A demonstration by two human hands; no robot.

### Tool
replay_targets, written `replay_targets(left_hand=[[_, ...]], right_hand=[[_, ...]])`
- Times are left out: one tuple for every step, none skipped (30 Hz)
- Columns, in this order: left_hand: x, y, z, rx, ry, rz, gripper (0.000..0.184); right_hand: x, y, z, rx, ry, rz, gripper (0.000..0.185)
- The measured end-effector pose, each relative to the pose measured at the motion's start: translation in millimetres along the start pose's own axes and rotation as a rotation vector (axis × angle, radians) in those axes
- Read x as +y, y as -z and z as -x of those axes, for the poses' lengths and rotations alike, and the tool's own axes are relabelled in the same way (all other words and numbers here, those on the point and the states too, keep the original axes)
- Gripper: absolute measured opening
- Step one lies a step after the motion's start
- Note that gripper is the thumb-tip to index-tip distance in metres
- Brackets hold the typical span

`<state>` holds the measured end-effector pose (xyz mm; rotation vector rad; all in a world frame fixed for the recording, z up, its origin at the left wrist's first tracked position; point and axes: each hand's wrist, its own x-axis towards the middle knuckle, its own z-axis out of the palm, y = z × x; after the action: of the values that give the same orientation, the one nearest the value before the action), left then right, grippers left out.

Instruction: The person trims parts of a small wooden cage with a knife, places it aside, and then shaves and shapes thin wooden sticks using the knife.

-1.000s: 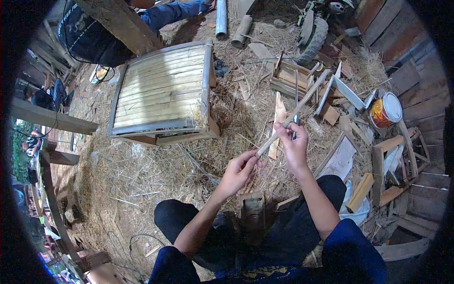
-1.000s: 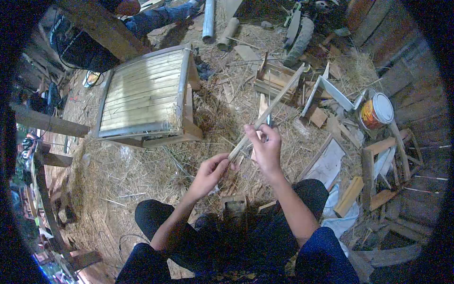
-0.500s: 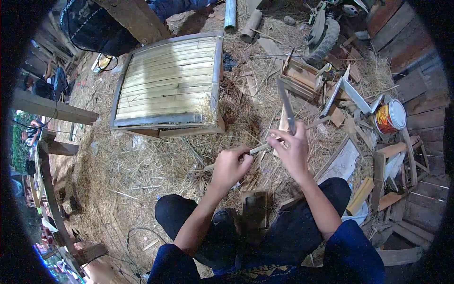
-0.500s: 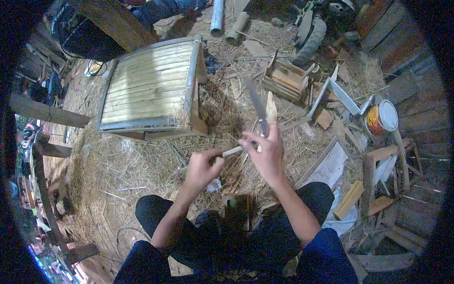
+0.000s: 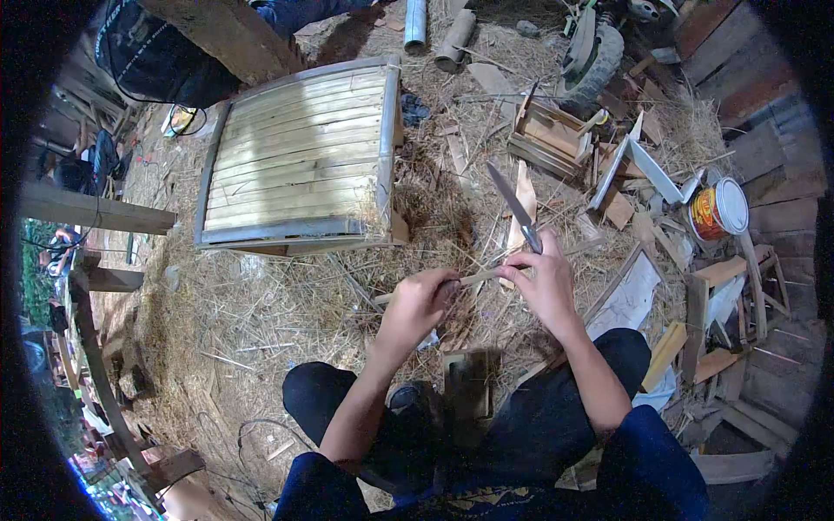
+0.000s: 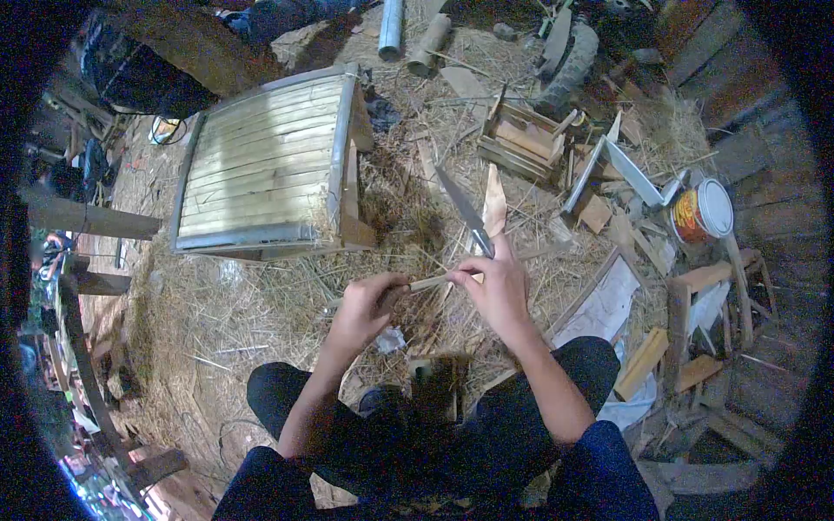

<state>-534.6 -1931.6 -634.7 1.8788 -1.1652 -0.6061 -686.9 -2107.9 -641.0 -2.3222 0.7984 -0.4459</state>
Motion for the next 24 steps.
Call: replay_targets(left_hand=[[1, 1, 2, -0.001, -0.022, -0.027, 0.017], [4, 4, 1, 0.004, -0.048, -0.051, 0.018], [6, 6, 3, -0.008, -0.006, -0.053, 0.017], [10, 10, 7, -0.021, 0.034, -0.059, 0.017], [14, 13, 12, -0.038, 0.081, -0.066, 0.016], [25, 15, 14, -0.006, 0.138, -0.165, 0.017], [36, 18, 18, 0.048, 0.117, -0.170, 0.016], [48, 20, 21, 0.102, 0.091, -0.171, 0.016], [57, 22, 22, 0.165, 0.057, -0.165, 0.016], [58, 19, 32, 0.193, 0.053, -0.199, 0.024], [60, 19, 44, 0.192, 0.084, -0.216, 0.029], [71, 24, 51, 0.194, 0.115, -0.234, 0.035], [83, 31, 60, 0.184, 0.157, -0.252, 0.040], [88, 35, 64, 0.210, 0.165, -0.291, 0.047], [110, 44, 70, 0.235, 0.143, -0.335, 0.047], [132, 56, 72, 0.272, 0.109, -0.383, 0.048], [149, 70, 65, 0.325, 0.058, -0.439, 0.049], [175, 85, 66, 0.420, 0.094, -0.441, 0.051], [207, 96, 81, 0.464, 0.167, -0.335, 0.051], [241, 109, 91, 0.521, 0.230, -0.236, 0.052], [281, 129, 88, 0.599, 0.272, -0.140, 0.052], [324, 145, 97, 0.611, 0.414, 0.085, 0.052], [355, 150, 111, 0.695, 0.414, 0.308, 0.048], [392, 177, 124, 0.546, 0.506, 0.611, 0.043]], right_hand=[[-3, 2, 4, -0.043, -0.056, -0.004, 0.026], [-7, 5, 8, -0.084, -0.108, -0.003, 0.025], [-13, 11, 10, -0.120, -0.153, -0.001, 0.025], [-19, 14, 16, -0.100, -0.126, 0.006, 0.022], [-26, 18, 18, -0.122, -0.179, -0.005, 0.021], [-36, 21, 21, -0.151, -0.241, -0.023, 0.021], [-45, 25, 28, -0.185, -0.313, -0.042, 0.021], [-48, 27, 37, -0.177, -0.279, -0.037, 0.023], [-56, 34, 44, -0.193, -0.293, -0.004, 0.026], [-68, 42, 51, -0.207, -0.302, 0.035, 0.028], [-79, 50, 57, -0.216, -0.304, 0.075, 0.031], [-86, 54, 64, -0.183, -0.259, 0.072, 0.032], [-96, 61, 67, -0.304, -0.361, 0.095, 0.032], [-100, 54, 76, -0.250, -0.359, 0.063, 0.032], [-109, 56, 86, -0.197, -0.355, 0.032, 0.032], [-131, 74, 96, -0.175, -0.390, 0.009, 0.032], [-152, 90, 97, -0.134, -0.408, -0.018, 0.032], [-176, 110, 100, -0.107, -0.435, -0.041, 0.033], [-204, 133, 115, -0.099, -0.471, -0.061, 0.033], [-232, 156, 123, -0.083, -0.494, -0.086, 0.033], [-261, 178, 118, -0.050, -0.493, -0.116, 0.033], [-299, 208, 116, -0.074, -0.519, -0.219, 0.033], [-337, 238, 111, -0.074, -0.491, -0.260, 0.032], [-378, 268, 108, -0.084, -0.461, -0.300, 0.030]])
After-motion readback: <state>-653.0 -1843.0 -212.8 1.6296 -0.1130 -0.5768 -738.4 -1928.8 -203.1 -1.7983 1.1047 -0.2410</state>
